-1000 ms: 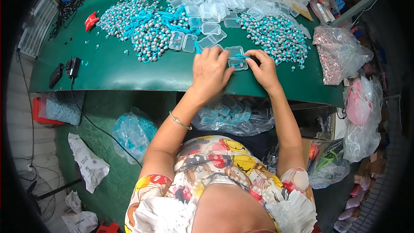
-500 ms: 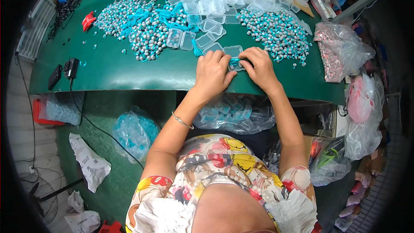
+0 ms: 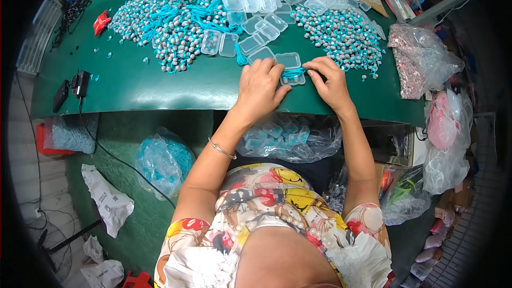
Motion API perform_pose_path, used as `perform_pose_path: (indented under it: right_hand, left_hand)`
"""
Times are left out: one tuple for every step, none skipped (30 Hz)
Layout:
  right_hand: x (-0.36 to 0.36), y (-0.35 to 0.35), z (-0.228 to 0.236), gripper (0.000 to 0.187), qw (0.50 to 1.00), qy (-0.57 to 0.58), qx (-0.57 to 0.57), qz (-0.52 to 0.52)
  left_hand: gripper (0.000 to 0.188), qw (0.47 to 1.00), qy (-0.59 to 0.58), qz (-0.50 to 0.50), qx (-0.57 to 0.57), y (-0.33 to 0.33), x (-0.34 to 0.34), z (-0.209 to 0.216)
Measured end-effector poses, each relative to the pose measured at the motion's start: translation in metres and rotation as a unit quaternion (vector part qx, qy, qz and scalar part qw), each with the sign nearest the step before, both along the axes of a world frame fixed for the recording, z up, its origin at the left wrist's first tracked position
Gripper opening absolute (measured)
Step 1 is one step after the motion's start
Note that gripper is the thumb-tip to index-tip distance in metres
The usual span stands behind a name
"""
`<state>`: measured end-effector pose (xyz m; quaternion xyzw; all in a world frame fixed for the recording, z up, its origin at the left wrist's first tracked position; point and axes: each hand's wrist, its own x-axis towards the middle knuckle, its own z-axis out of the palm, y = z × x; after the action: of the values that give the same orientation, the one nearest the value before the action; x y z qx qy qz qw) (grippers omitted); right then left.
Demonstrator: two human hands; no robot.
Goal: Packing small blue and white beads into small plastic cases and closing the lids.
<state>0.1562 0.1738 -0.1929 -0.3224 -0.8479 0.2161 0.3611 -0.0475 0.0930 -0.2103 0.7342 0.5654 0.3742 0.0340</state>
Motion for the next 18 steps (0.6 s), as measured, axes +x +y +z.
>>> perform_pose_path:
  right_hand:
    - [0.002, 0.0, -0.004, 0.021, 1.0, -0.016, 0.007, 0.004]
    - [0.003, 0.0, -0.006, 0.02, 0.999, -0.032, 0.015, 0.009]
    - [0.004, 0.0, -0.006, 0.02, 0.999, -0.032, 0.014, 0.008]
    - [0.003, 0.0, -0.006, 0.02, 0.999, -0.036, 0.032, 0.01]
    - [0.003, 0.0, -0.006, 0.02, 0.998, -0.04, 0.051, 0.013]
    - [0.003, 0.001, -0.005, 0.02, 0.998, -0.04, 0.05, 0.014]
    - [0.002, 0.002, -0.002, 0.02, 0.999, -0.019, 0.028, 0.004]
    - [0.001, 0.005, 0.0, 0.02, 1.0, 0.003, 0.006, -0.006]
    - [0.001, 0.008, 0.001, 0.019, 1.0, -0.01, -0.014, -0.011]
    - [-0.002, 0.012, -0.001, 0.019, 1.0, -0.01, -0.013, -0.01]
    - [-0.005, 0.018, -0.004, 0.019, 0.999, -0.015, -0.028, -0.007]
    - [-0.007, 0.022, -0.005, 0.02, 0.999, -0.02, -0.043, -0.004]
    - [-0.009, 0.026, -0.006, 0.02, 0.999, -0.02, -0.042, -0.005]
    - [-0.013, 0.029, -0.007, 0.021, 0.998, -0.029, -0.046, -0.002]
    - [-0.015, 0.03, -0.007, 0.022, 0.998, -0.038, -0.051, 0.002]
    - [-0.016, 0.03, -0.006, 0.022, 0.998, -0.037, -0.051, 0.002]
    - [-0.017, 0.031, -0.003, 0.023, 0.995, -0.062, -0.075, 0.005]
    - [-0.017, 0.031, -0.002, 0.025, 0.991, -0.086, -0.1, 0.007]
  left_hand:
    - [0.043, 1.0, -0.002, -0.001, 0.0, 0.001, 0.0, 0.0]
    - [0.043, 1.0, -0.005, -0.003, 0.0, 0.001, 0.001, -0.001]
    - [0.043, 1.0, -0.005, -0.003, -0.001, 0.001, 0.0, -0.001]
    - [0.043, 1.0, -0.005, -0.004, -0.001, 0.001, 0.0, -0.001]
    - [0.043, 1.0, -0.005, -0.005, -0.001, 0.0, 0.0, -0.001]
    - [0.043, 1.0, -0.005, -0.004, -0.001, 0.0, 0.0, 0.0]
    - [0.043, 1.0, -0.007, -0.005, -0.001, 0.0, -0.001, 0.0]
    - [0.043, 1.0, -0.007, -0.006, -0.001, 0.0, -0.001, 0.001]
    - [0.043, 1.0, -0.007, -0.006, 0.0, 0.0, -0.001, 0.001]
    - [0.043, 1.0, -0.009, -0.007, -0.001, -0.001, -0.001, 0.001]
    - [0.043, 1.0, -0.01, -0.009, -0.001, 0.0, -0.001, 0.001]
    - [0.043, 1.0, -0.01, -0.01, 0.0, 0.0, 0.0, 0.001]
    - [0.043, 1.0, -0.012, -0.012, -0.001, 0.001, 0.0, 0.001]
    - [0.044, 1.0, -0.012, -0.012, -0.003, 0.0, -0.001, 0.0]
    - [0.044, 1.0, -0.011, -0.011, -0.003, 0.0, -0.001, -0.001]
    - [0.044, 1.0, -0.016, -0.013, -0.002, 0.001, -0.001, -0.002]
    - [0.045, 1.0, -0.02, -0.015, -0.002, 0.001, -0.001, -0.002]
    - [0.045, 1.0, -0.019, -0.014, -0.002, 0.001, -0.001, -0.002]
